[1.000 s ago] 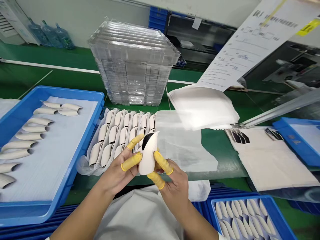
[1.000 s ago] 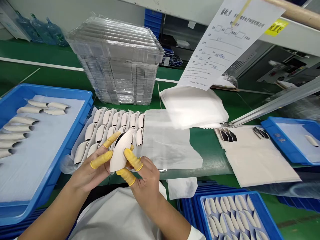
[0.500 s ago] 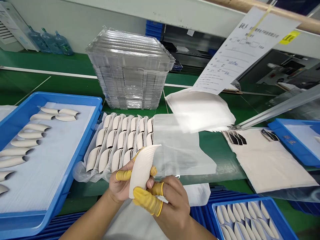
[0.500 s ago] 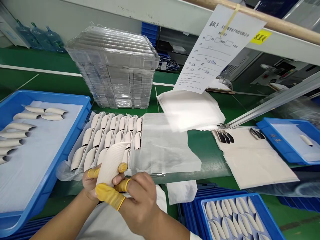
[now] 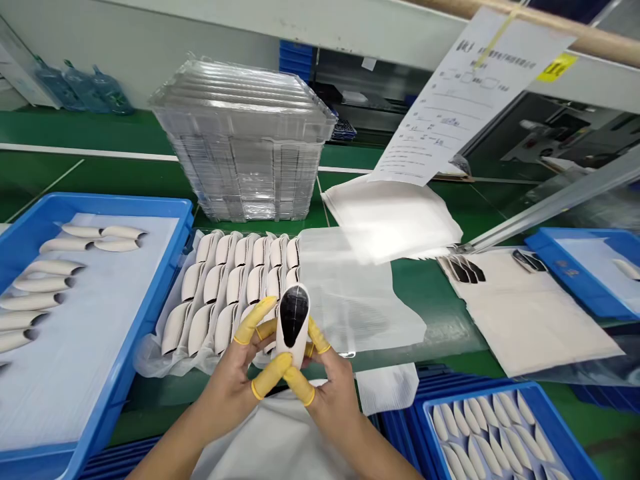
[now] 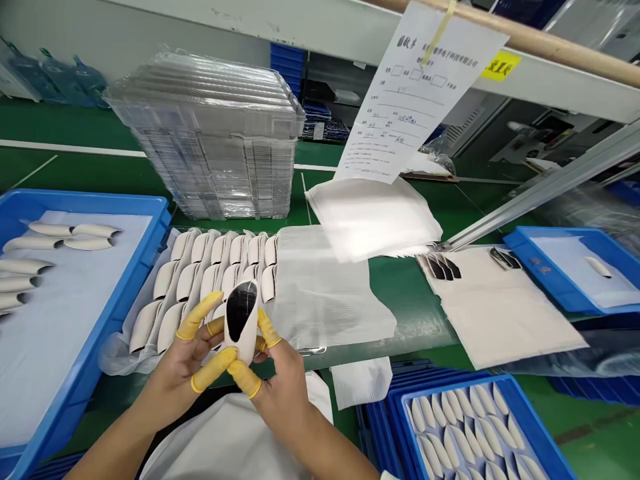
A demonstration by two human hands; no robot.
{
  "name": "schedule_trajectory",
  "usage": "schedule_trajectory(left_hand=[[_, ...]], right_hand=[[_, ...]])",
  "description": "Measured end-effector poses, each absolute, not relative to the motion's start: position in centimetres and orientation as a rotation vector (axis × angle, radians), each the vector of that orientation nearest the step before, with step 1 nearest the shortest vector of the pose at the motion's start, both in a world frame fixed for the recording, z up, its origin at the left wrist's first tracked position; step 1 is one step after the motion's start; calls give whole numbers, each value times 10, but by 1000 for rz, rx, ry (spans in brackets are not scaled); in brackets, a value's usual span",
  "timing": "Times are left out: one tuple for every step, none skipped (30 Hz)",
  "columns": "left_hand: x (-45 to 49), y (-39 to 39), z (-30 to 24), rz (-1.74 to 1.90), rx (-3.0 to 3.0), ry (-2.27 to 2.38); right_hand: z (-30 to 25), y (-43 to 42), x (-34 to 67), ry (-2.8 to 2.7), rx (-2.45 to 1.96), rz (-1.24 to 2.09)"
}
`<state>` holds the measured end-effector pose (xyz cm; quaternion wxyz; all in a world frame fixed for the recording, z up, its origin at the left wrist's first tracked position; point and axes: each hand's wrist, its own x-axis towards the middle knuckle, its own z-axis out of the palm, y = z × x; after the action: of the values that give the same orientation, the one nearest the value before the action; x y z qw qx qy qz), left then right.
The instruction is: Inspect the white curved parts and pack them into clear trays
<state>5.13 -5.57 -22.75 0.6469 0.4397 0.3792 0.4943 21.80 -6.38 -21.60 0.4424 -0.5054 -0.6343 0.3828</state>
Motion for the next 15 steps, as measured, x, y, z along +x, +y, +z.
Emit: schedule_trajectory(left_hand=[[50, -56, -230, 1120, 1026, 882], [48, -54, -232, 1137, 1033, 890], [47, -51, -236, 1164, 1024, 891], [46, -46, -239, 1197, 1003, 890], [45, -41, -243, 1235, 969, 889], [45, -36, -247, 1272, 923, 884], [47, -31, -251, 1300, 868, 868], [49, -28, -254, 1308, 804, 839], [52, -26, -257, 1300, 731, 801], [55, -25, -260, 1284, 657, 766], [58, -25, -262, 1261, 592, 744], [61, -26, -264, 1230, 541, 742], [64, -26, -266, 1201, 503, 755], [65, -26, -268, 1166, 472, 772], [66, -24, -269, 1140, 458, 801]], right_hand=[[-217, -65, 219, -1477, -1223, 1109], [-218, -66, 219, -1365, -1174, 1289], [-218, -67, 219, -1243, -1103, 1476], [-219, -69, 219, -1116, -1018, 1657], [-219, -72, 218, -990, -927, 1820], [-221, -75, 216, -868, -831, 1961], [-223, -78, 214, -750, -746, 2076], [-225, -82, 211, -632, -673, 2163], [-228, -86, 208, -510, -616, 2227], [-231, -90, 205, -385, -578, 2282], [-233, -93, 203, -267, -557, 2326], [-235, -95, 201, -168, -550, 2353], [-237, -95, 200, -108, -559, 2366], [-238, -95, 200, -101, -581, 2366], [-240, -92, 200, -165, -629, 2345]])
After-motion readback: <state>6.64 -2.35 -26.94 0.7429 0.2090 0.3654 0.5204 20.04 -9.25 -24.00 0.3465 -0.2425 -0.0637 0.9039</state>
